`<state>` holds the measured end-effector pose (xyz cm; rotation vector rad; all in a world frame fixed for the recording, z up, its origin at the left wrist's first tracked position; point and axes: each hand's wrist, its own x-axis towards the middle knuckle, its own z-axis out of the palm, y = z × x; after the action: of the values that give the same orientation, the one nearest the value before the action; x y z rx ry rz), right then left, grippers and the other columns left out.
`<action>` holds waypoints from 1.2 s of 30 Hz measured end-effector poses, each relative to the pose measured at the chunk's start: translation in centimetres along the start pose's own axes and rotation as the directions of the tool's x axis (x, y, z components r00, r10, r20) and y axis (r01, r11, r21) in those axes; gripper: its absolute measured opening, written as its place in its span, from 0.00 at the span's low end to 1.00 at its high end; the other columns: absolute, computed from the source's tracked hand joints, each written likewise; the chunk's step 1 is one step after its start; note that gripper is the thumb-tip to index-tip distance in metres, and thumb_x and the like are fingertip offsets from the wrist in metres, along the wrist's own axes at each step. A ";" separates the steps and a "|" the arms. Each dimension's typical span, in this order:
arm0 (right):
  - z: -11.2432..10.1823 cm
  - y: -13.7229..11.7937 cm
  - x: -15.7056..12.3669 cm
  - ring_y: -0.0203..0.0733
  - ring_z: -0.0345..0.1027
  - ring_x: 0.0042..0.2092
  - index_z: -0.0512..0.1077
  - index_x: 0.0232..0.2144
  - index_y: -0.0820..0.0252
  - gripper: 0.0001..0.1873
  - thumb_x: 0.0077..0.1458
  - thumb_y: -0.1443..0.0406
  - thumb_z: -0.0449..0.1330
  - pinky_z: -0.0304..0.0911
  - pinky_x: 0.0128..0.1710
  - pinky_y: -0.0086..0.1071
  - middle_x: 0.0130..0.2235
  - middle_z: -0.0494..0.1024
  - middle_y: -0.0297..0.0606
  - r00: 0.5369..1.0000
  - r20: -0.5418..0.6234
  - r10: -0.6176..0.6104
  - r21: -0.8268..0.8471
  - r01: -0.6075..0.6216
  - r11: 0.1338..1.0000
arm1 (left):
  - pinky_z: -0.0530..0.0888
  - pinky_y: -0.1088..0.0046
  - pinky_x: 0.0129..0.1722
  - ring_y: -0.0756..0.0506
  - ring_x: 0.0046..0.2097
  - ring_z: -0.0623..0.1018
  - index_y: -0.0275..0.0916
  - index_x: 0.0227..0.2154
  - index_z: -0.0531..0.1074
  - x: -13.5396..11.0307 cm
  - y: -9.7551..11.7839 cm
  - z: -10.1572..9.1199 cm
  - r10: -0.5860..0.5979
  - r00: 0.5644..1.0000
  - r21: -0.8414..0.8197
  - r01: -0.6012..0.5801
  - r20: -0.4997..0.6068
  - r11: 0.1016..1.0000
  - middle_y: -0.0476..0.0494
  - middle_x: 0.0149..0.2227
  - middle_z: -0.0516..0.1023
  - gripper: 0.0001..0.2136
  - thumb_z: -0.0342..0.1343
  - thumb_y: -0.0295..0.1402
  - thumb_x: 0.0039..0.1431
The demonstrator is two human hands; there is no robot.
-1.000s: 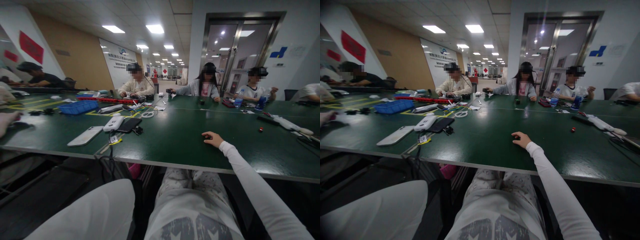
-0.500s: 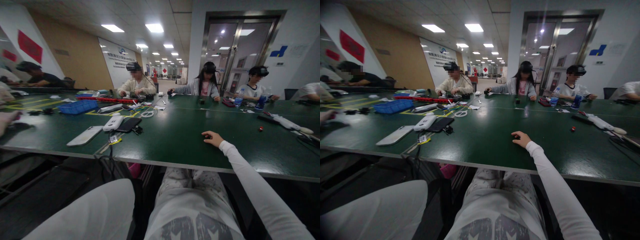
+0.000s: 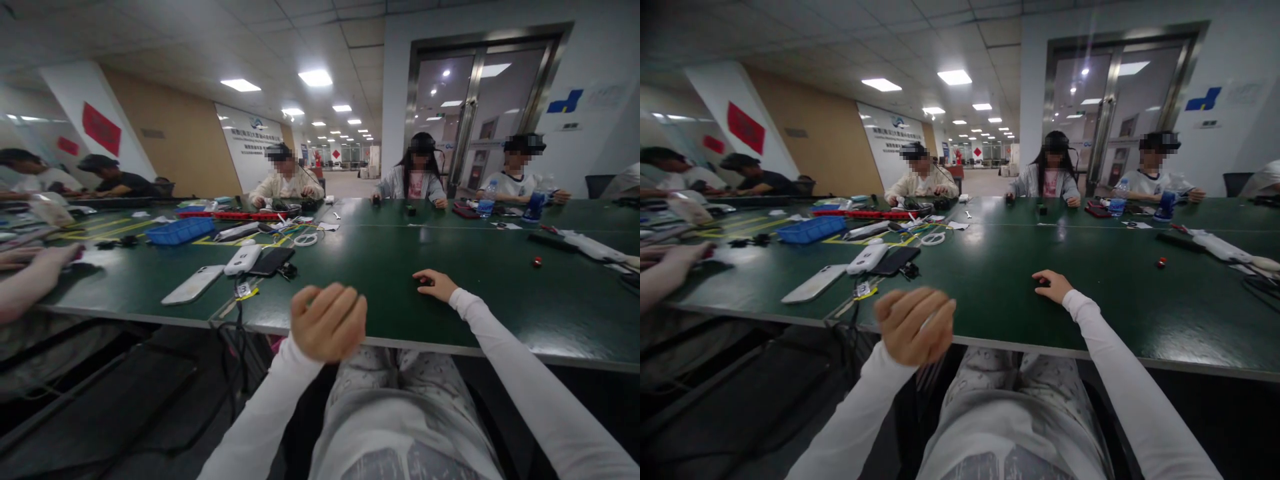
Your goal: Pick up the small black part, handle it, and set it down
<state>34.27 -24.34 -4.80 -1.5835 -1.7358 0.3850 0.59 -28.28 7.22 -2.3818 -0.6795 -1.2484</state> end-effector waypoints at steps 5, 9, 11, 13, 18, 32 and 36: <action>0.0 -0.2 0.1 0.38 0.65 0.38 0.66 0.40 0.58 0.20 0.39 0.66 0.59 0.60 0.37 0.33 0.38 0.71 0.37 1.000 0.002 0.012 0.002 -0.012 1.000 | 0.58 0.58 0.43 0.38 0.46 0.63 0.36 0.44 0.61 1.6 -10.4 5.3 -0.537 0.827 0.428 0.431 0.164 0.794 0.34 0.44 0.64 0.20 0.51 0.37 0.46; -0.1 -0.5 0.3 0.37 0.65 0.38 0.66 0.40 0.57 0.20 0.39 0.66 0.59 0.60 0.38 0.34 0.40 0.70 0.36 1.000 0.011 0.002 -0.006 -0.002 1.000 | 0.60 0.59 0.41 0.35 0.47 0.62 0.33 0.43 0.60 -0.6 -18.6 8.5 -0.749 0.627 0.573 0.540 0.215 0.617 0.30 0.46 0.61 0.24 0.54 0.38 0.42; -0.2 -0.7 0.3 0.37 0.65 0.38 0.66 0.40 0.56 0.20 0.40 0.66 0.59 0.60 0.39 0.34 0.40 0.70 0.36 1.000 0.020 0.000 -0.012 0.000 1.000 | 0.62 0.62 0.40 0.37 0.45 0.64 0.32 0.42 0.61 -2.0 -20.7 9.4 -0.767 0.586 0.570 0.548 0.260 0.612 0.31 0.44 0.62 0.21 0.53 0.37 0.45; -0.3 -0.9 0.4 0.37 0.65 0.39 0.67 0.40 0.56 0.20 0.40 0.67 0.59 0.60 0.39 0.34 0.41 0.70 0.36 1.000 0.021 0.002 -0.013 -0.001 1.000 | 0.62 0.64 0.41 0.39 0.45 0.64 0.30 0.41 0.62 -2.7 -21.5 10.3 -0.737 0.605 0.555 0.517 0.302 0.652 0.32 0.44 0.63 0.19 0.52 0.35 0.46; -0.5 -1.2 0.5 0.37 0.65 0.38 0.67 0.40 0.57 0.20 0.40 0.67 0.59 0.60 0.39 0.34 0.41 0.70 0.36 1.000 0.012 0.004 -0.004 -0.004 1.000 | 0.60 0.66 0.45 0.42 0.45 0.64 0.33 0.42 0.63 -1.3 -18.4 13.5 -0.610 0.668 0.419 0.453 0.426 0.787 0.36 0.44 0.64 0.18 0.51 0.34 0.47; -0.4 -0.7 1.8 0.40 0.63 0.41 0.61 0.46 0.61 0.32 0.33 0.75 0.57 0.58 0.44 0.36 0.45 0.66 0.41 0.988 -0.148 0.035 0.087 -0.022 0.996 | 0.62 0.65 0.46 0.43 0.47 0.65 0.40 0.44 0.63 5.2 3.4 23.3 -0.004 0.820 -0.324 0.231 0.573 0.917 0.43 0.45 0.66 0.22 0.55 0.35 0.41; -0.7 -1.1 1.6 0.40 0.64 0.38 0.60 0.46 0.61 0.33 0.32 0.73 0.60 0.60 0.41 0.35 0.43 0.67 0.41 0.998 -0.068 0.004 0.065 0.000 0.998 | 0.63 0.66 0.45 0.44 0.44 0.68 0.38 0.43 0.63 4.9 1.4 23.5 -0.025 0.851 -0.504 0.334 0.524 0.796 0.42 0.43 0.68 0.25 0.59 0.32 0.36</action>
<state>34.00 -23.21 -3.09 -1.5346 -1.6538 0.3799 19.28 -15.91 -1.56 -3.2954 -0.7739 -1.0086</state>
